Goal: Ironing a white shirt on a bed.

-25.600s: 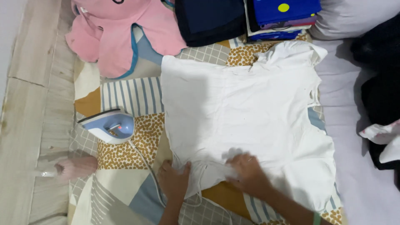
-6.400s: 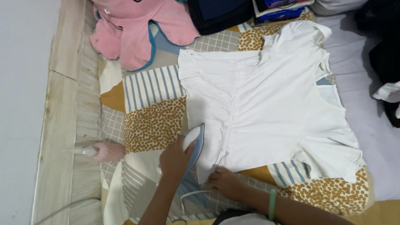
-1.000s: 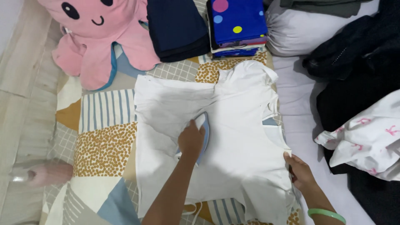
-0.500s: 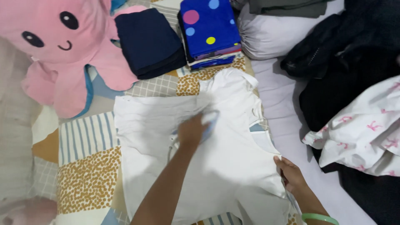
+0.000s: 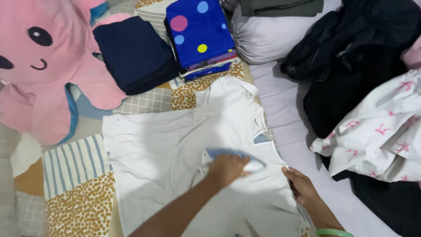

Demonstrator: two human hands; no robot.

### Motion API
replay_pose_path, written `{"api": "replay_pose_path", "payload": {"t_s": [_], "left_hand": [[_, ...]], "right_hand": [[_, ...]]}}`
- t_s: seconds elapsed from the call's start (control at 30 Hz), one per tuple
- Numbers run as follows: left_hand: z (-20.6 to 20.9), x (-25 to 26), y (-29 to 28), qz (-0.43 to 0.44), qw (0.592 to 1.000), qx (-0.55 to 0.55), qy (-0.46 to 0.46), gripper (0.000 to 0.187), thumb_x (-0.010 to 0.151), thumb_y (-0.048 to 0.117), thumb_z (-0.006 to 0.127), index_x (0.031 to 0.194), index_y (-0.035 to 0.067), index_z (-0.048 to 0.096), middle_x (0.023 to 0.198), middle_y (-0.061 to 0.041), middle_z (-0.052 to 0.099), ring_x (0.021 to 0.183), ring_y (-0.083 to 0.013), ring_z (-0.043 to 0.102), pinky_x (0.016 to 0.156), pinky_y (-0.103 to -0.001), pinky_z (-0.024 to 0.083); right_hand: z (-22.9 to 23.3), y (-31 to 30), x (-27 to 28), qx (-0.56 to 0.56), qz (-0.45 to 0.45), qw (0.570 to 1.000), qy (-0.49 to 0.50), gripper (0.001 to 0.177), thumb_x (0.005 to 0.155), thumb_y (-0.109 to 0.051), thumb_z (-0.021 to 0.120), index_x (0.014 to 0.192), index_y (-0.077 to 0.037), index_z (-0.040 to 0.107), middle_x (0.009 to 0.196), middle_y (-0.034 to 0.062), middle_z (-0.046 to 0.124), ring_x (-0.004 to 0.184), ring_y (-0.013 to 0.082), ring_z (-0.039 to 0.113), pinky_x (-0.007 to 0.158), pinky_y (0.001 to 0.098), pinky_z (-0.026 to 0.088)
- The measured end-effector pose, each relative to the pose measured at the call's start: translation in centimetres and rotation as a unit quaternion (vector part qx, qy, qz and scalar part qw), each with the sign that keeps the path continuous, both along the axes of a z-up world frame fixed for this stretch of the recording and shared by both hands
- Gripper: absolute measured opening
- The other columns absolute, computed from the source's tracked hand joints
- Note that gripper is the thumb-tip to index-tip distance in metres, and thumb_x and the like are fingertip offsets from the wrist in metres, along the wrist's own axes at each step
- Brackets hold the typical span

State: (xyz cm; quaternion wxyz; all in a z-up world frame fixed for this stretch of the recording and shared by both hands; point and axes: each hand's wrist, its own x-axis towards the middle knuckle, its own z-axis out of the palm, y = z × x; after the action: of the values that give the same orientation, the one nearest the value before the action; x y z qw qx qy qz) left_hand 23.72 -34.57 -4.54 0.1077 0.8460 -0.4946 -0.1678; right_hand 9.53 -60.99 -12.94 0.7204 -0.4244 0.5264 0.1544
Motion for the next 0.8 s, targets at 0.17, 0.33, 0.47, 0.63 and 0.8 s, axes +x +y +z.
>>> {"api": "replay_pose_path", "payload": {"t_s": [0.17,0.33,0.47,0.63,0.8], "left_hand": [[-0.3,8.0,-0.6,-0.001,0.998,0.000,-0.069,0.046,0.086,0.058,0.067,0.112,0.020,0.067,0.082,-0.010,0.073,0.075,-0.0329,0.072,0.062,-0.049,0.054],[0.7,13.0,-1.0,-0.023,0.994,-0.010,-0.109,0.048,0.084,0.059,0.066,0.114,0.022,0.068,0.083,-0.008,0.073,0.078,-0.0303,0.072,0.065,-0.046,0.054],[0.3,13.7,-2.4,0.052,0.990,0.017,-0.131,0.049,0.084,0.060,0.068,0.114,0.021,0.070,0.086,-0.007,0.074,0.081,-0.0280,0.073,0.066,-0.045,0.054],[-0.3,10.4,-3.3,0.181,0.980,0.002,-0.086,0.047,0.083,0.056,0.072,0.114,0.020,0.071,0.092,-0.008,0.075,0.086,-0.0280,0.074,0.071,-0.046,0.056],[0.9,1.6,-0.2,0.173,0.985,-0.006,0.017,0.049,0.082,0.051,0.074,0.119,0.018,0.072,0.099,-0.011,0.076,0.088,-0.0308,0.074,0.075,-0.049,0.056]], "right_hand": [[1.8,0.9,0.3,-0.019,-0.031,0.999,-0.009,0.024,0.090,-0.025,0.076,0.108,-0.009,0.074,0.091,0.0028,0.072,0.078,0.0160,0.063,0.072,0.0337,0.054],[-0.4,0.4,-0.3,-0.010,-0.042,0.999,-0.028,0.022,0.090,-0.024,0.077,0.105,-0.008,0.075,0.087,0.0022,0.071,0.073,0.0153,0.062,0.067,0.0338,0.053],[-0.4,0.2,0.1,-0.001,-0.049,0.998,-0.030,0.021,0.089,-0.022,0.077,0.104,-0.008,0.074,0.086,0.0017,0.071,0.072,0.0148,0.063,0.067,0.0335,0.053],[0.1,0.6,0.2,-0.006,-0.040,0.999,-0.021,0.022,0.090,-0.022,0.076,0.106,-0.007,0.074,0.087,0.0023,0.071,0.073,0.0155,0.063,0.068,0.0338,0.054],[-0.9,-0.1,-0.2,-0.003,-0.033,0.999,-0.025,0.026,0.091,-0.023,0.077,0.109,-0.006,0.073,0.088,0.0034,0.070,0.076,0.0164,0.062,0.068,0.0344,0.055]]}}
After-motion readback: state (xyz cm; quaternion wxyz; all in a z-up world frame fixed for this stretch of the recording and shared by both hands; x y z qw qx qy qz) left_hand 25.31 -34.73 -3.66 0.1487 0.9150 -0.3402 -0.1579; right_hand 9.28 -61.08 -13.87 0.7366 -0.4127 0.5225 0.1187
